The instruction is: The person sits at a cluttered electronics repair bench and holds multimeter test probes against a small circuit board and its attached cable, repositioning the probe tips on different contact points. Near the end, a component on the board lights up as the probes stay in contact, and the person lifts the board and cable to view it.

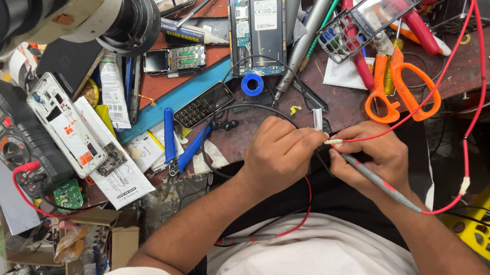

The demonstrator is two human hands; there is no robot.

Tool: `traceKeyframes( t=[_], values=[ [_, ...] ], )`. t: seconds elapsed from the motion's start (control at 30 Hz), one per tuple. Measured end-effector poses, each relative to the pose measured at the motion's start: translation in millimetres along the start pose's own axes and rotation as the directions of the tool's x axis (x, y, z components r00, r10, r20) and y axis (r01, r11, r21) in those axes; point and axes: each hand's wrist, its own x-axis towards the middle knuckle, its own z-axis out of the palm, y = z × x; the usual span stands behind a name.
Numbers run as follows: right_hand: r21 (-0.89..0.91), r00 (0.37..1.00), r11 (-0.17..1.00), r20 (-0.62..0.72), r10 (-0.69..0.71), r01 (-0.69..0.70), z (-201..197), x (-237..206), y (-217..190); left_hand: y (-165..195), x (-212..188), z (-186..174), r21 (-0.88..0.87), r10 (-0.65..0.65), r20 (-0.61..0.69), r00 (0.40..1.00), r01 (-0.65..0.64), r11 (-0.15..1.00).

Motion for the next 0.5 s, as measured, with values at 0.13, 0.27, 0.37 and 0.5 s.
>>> traceKeyframes(
  t=[0.13,0.27,0.37,0.5],
  values=[
    [-0.05,1.0,0.998,0.0,-0.028,0.028,-0.7,0.8,-1.0,-0.8,0.6,0.0,-0.005,0.003,0.0,1.0,-0.003,1.0],
    [-0.002,1.0,1.0,0.01,-0.004,0.004,-1.6,1.5,-1.8,-0.2,0.3,-0.5,-0.012,-0.001,-0.003,1.0,0.001,1.0],
    [-0.013,1.0,1.0,0.008,-0.019,0.02,-2.0,1.9,-1.8,-0.1,0.6,-0.4,0.001,-0.001,0.007,1.0,0.001,1.0],
    [-0.016,1.0,1.0,0.014,-0.017,0.018,-1.9,1.4,-1.4,0.3,0.8,-1.1,-0.001,-0.003,0.01,1.0,0.003,1.0]
  ],
)
